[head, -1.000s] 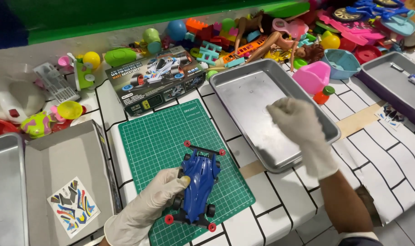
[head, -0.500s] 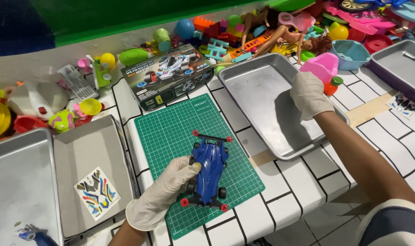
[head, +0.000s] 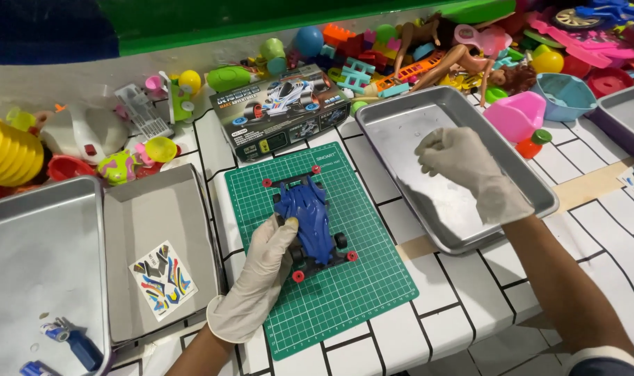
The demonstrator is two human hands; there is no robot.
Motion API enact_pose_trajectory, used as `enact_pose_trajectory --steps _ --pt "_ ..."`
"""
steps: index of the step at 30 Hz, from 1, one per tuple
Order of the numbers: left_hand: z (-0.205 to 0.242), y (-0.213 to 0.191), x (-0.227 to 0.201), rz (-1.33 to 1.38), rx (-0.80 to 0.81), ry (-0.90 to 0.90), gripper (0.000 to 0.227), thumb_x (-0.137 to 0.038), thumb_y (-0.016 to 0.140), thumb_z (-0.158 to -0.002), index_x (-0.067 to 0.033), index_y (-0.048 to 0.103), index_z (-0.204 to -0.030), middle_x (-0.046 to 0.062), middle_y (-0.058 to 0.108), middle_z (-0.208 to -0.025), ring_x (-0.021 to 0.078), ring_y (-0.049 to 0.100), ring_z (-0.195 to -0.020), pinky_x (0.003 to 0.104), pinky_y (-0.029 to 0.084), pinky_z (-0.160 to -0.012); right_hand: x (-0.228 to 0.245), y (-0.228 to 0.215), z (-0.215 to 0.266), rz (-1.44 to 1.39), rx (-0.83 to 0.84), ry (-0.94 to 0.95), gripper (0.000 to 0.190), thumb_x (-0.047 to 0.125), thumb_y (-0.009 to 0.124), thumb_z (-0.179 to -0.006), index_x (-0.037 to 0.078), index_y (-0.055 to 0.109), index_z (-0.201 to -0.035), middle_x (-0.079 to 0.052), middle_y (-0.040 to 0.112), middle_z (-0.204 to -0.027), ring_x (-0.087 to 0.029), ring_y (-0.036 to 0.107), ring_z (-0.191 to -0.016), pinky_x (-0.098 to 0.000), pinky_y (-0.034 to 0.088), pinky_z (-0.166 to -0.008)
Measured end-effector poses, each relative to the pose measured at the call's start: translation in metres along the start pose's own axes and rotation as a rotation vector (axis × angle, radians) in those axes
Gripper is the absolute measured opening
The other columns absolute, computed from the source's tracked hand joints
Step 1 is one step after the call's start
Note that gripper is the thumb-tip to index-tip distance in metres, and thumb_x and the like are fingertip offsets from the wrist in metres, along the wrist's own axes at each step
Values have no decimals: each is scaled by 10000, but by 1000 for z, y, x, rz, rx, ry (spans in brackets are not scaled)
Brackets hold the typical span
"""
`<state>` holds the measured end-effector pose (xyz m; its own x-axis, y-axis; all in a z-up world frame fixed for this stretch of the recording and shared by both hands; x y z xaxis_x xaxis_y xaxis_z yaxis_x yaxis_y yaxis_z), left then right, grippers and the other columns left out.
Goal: The person assembles a blue toy car on a green cutting mat. They attach red wheel caps to the car's wheels and then use a screwdriver to tighten the components.
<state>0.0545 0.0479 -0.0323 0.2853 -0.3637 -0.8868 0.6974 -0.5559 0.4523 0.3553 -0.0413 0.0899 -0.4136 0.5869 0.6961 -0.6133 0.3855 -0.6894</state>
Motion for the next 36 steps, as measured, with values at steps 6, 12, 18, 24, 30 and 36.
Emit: enact_pose_trajectory --steps 6,12,18,24,30,36 --pt "-2 -10 9 82 -168 13 410 -248 671 -978 -45 647 -1333 92 740 -1186 124 620 -1020 324 554 -959 23 55 59 -181 172 -52 276 -36 700 -802 -3 786 -1062 -232 778 -912 -316 748 -874 -445 587 -857" --pt "-4 -5 -2 35 -73 59 473 -370 703 -884 1 660 -1175 104 730 -1078 246 702 -950 408 632 -867 6 99 72 -376 429 -386 91 22 758 -855 39 808 -929 -106 827 -933 -197 813 -888 -286 688 -876" --pt "-3 -8 -1 21 -84 58 424 -328 687 -920 -12 667 -1203 49 702 -1050 209 658 -933 371 589 -865 25 88 97 -255 201 -1099 95 4 746 -882 79 705 -839 -43 769 -879 -172 762 -826 -265 675 -797" --pt "-4 0 -6 39 -22 100 429 -320 637 -949 6 615 -1228 146 728 -1101 270 748 -900 419 677 -781 14 98 104 -219 171 -1229 320 23 754 -918 186 683 -1183 4 706 -951 -142 751 -846 -239 679 -760" --pt "-6 -2 -3 75 8 129 451 -291 661 -945 22 606 -1266 164 727 -1162 274 738 -993 417 655 -879 17 99 109 -199 110 -1325 299 -33 770 -888 112 694 -1137 -28 673 -912 -165 716 -803 -262 704 -740" --pt "-5 4 -5 93 -16 79 494 -258 636 -940 28 585 -1340 198 711 -1241 324 743 -1020 474 672 -845 30 98 121 -161 84 -1391 357 -35 784 -893 104 673 -1203 -28 672 -929 -161 712 -804 -239 660 -710"
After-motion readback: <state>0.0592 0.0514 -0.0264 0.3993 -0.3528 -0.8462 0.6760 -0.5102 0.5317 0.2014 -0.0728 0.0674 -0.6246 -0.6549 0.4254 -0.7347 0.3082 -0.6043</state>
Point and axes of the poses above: each hand's wrist, its own z-axis away from the middle knuckle, its own y-axis out of the palm, x = y × z, the point moved 7 cm from there along -z, towards the middle knuckle
